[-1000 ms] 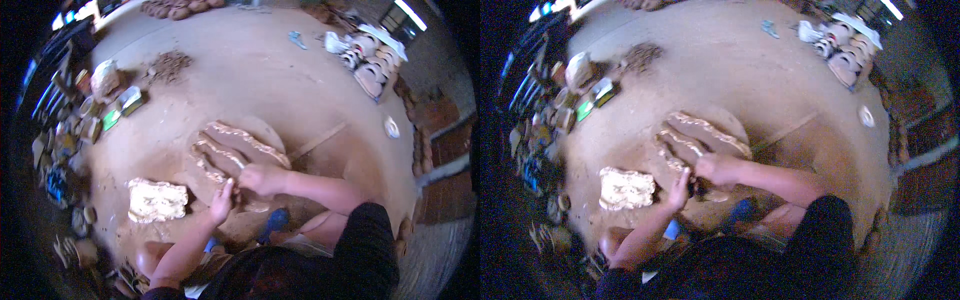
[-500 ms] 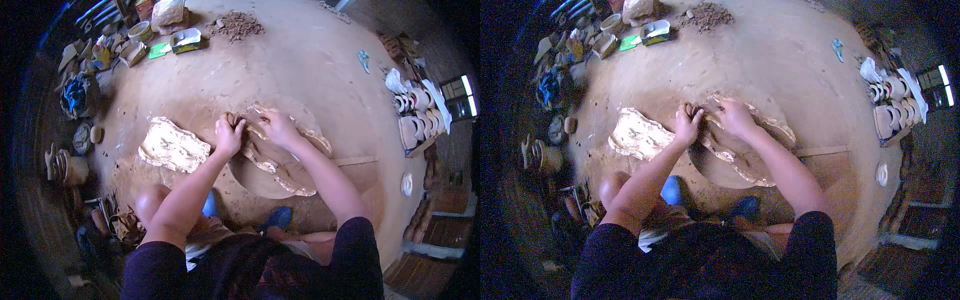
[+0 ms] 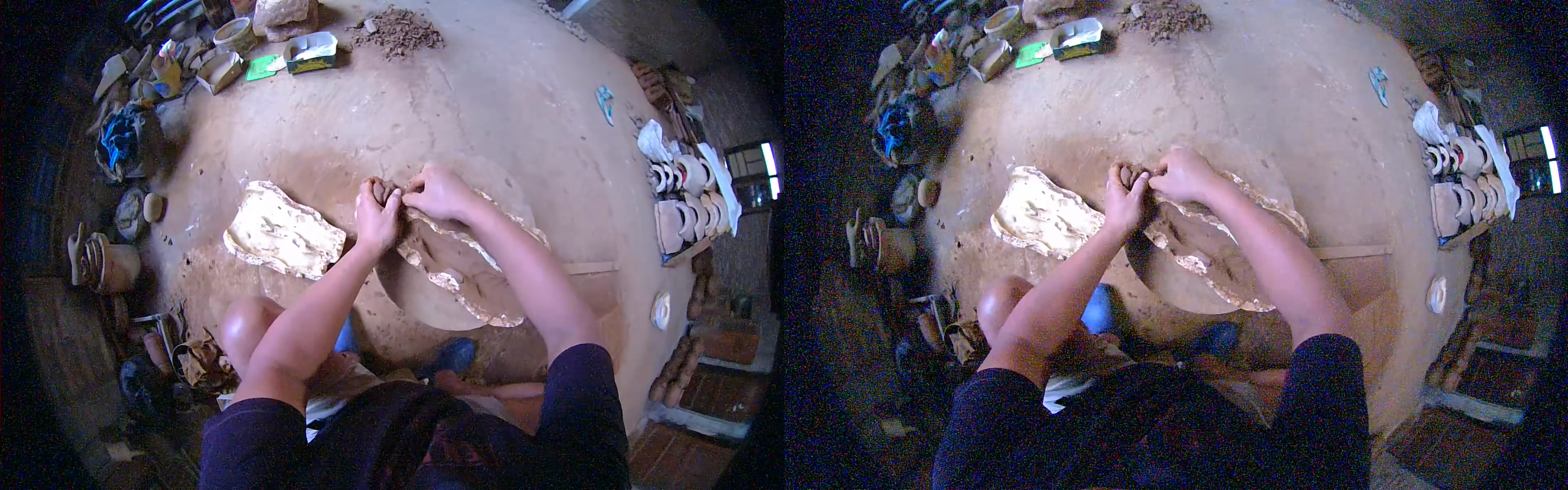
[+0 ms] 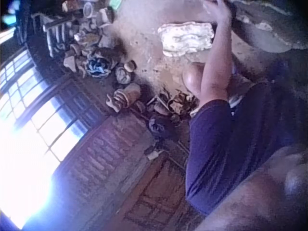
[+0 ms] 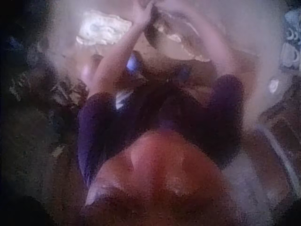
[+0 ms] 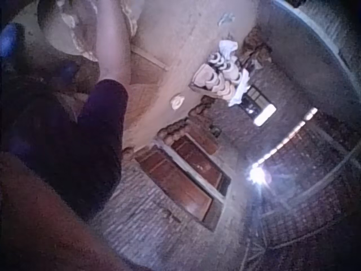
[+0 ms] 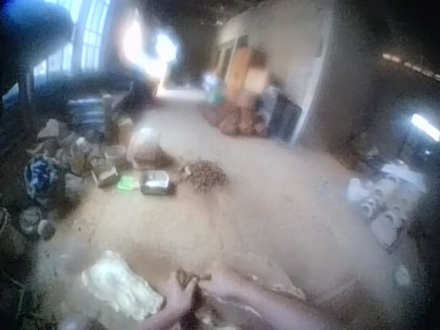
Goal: The person shapes clay inside a mold by pressing and smoothing it by hand, rolling and adding extra clay, and refining the surface using a scraper tool.
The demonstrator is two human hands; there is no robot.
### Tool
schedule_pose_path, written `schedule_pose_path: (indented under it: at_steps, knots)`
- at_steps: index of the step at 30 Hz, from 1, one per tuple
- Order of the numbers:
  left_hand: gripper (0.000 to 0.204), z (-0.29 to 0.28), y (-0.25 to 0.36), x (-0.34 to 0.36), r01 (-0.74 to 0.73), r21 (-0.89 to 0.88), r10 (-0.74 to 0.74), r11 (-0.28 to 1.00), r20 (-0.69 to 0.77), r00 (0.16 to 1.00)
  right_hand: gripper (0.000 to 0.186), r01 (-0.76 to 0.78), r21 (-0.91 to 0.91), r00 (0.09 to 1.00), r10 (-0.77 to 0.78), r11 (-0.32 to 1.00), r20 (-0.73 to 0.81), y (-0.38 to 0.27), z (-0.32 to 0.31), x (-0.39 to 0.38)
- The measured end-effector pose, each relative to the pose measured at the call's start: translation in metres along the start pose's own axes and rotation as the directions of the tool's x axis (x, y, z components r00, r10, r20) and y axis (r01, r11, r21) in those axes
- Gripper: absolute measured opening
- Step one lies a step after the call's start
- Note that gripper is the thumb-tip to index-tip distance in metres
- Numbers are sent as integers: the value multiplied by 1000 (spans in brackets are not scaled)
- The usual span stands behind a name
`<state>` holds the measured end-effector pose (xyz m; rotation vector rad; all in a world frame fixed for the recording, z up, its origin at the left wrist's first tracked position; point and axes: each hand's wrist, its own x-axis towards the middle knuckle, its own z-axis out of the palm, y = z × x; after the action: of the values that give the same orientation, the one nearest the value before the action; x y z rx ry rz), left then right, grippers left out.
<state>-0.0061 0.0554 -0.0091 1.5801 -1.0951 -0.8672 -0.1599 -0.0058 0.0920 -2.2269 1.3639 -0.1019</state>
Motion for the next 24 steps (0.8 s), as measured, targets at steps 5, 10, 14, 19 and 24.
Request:
schedule_pose_path:
  at_steps: [5,10,14,19,24]
  knots:
    - [51,3,23,2,53,62,-58,997,80,995,29,-79,82,996,75,993,44,21,4,0]
    - [49,-3,32,1,33,75,-41,997,102,994,31,-171,168,985,163,971,62,19,6,-29]
    - [49,5,29,2,71,-22,-68,997,116,991,30,-407,300,911,362,863,195,34,5,-23]
    - [61,2,24,4,90,34,-95,995,187,978,32,-311,244,950,308,918,52,31,14,-50]
    - [61,-1,31,6,146,67,-156,987,192,969,32,-232,198,969,245,952,-40,36,18,-58]
